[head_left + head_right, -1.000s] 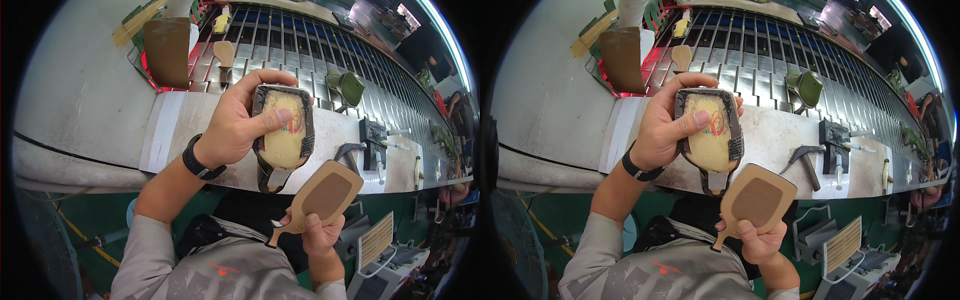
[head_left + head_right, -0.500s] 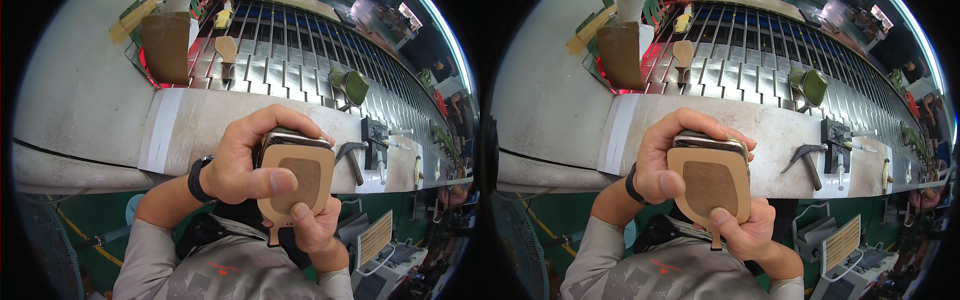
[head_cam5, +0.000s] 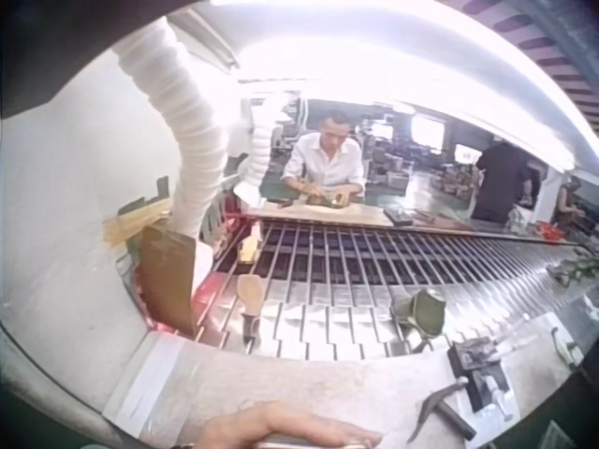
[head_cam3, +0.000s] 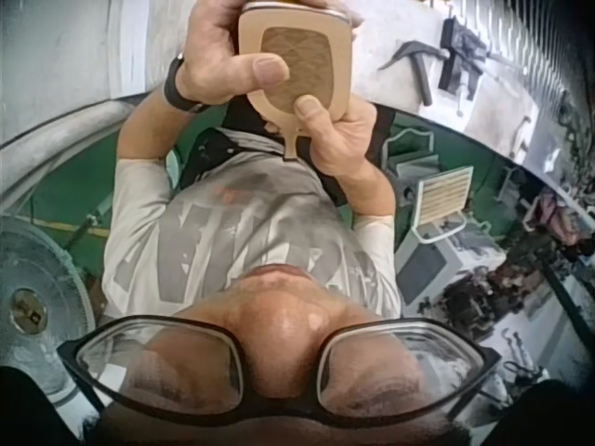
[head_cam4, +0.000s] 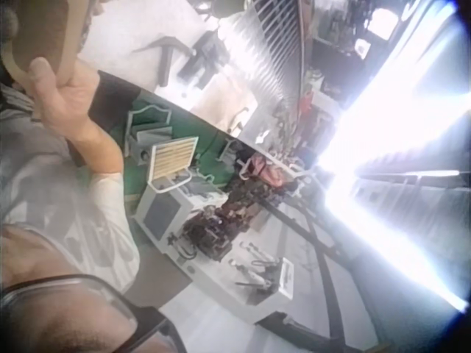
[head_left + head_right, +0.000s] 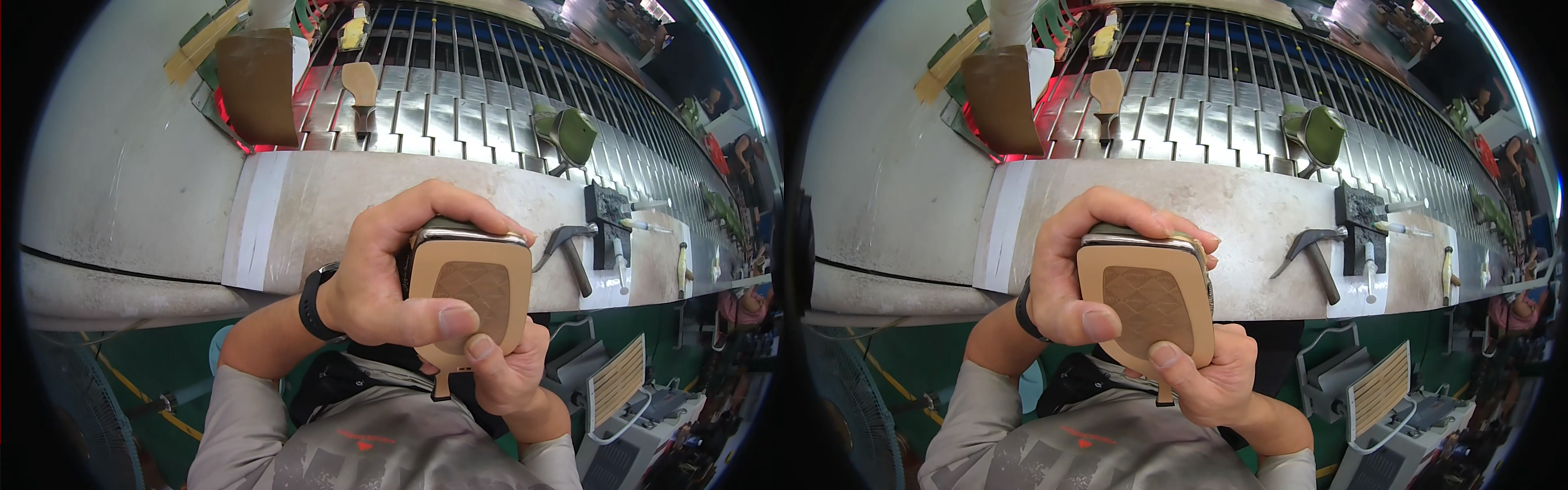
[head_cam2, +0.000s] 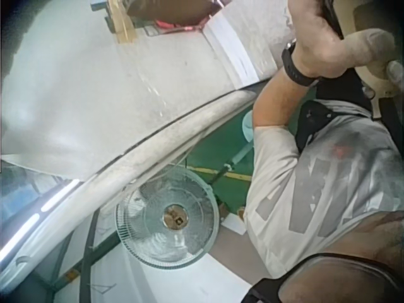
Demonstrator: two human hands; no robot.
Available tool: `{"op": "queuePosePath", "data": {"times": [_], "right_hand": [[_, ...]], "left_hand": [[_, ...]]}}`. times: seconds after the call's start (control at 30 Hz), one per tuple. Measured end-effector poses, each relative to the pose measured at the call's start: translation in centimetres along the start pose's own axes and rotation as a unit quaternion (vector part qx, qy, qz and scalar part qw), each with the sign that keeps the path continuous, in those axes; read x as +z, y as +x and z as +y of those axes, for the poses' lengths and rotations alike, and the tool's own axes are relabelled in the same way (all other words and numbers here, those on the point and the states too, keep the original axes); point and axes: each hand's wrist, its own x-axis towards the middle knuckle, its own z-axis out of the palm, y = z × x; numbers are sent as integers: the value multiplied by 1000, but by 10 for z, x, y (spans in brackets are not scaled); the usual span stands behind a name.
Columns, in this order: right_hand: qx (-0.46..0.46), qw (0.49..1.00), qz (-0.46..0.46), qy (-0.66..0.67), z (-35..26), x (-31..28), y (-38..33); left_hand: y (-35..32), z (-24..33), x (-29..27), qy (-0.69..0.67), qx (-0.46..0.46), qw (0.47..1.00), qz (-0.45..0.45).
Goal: The person assembles high-heeled shoes by picking up shoe uppers on lasts and soles from a conveyor, pressing the soles onto the shoe uppers by hand, and tapping the edges and heels with a hammer.
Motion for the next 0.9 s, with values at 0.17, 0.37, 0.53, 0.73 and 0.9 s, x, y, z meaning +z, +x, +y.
{"op": "queuePosePath", "data": {"times": [0.17, 0.37, 0.53, 0.73, 0.9], "right_hand": [[1, 1000, 3, 29, 2, 0, 0], [2, 1000, 5, 26, 2, 1, 1], [25, 1000, -2, -13, -1, 1, -1], [34, 996, 49, 72, -4, 3, 1], [30, 997, 41, 64, -4, -5, 1]], "left_hand": [[-1, 1, -1, -3, -2, 1000, 1], [-2, 7, 3, 1, -23, 999, 23], [2, 37, 13, 7, -133, 986, 96], [3, 15, 4, 29, -38, 999, 15], [4, 10, 2, -77, -62, 995, 22]]}}
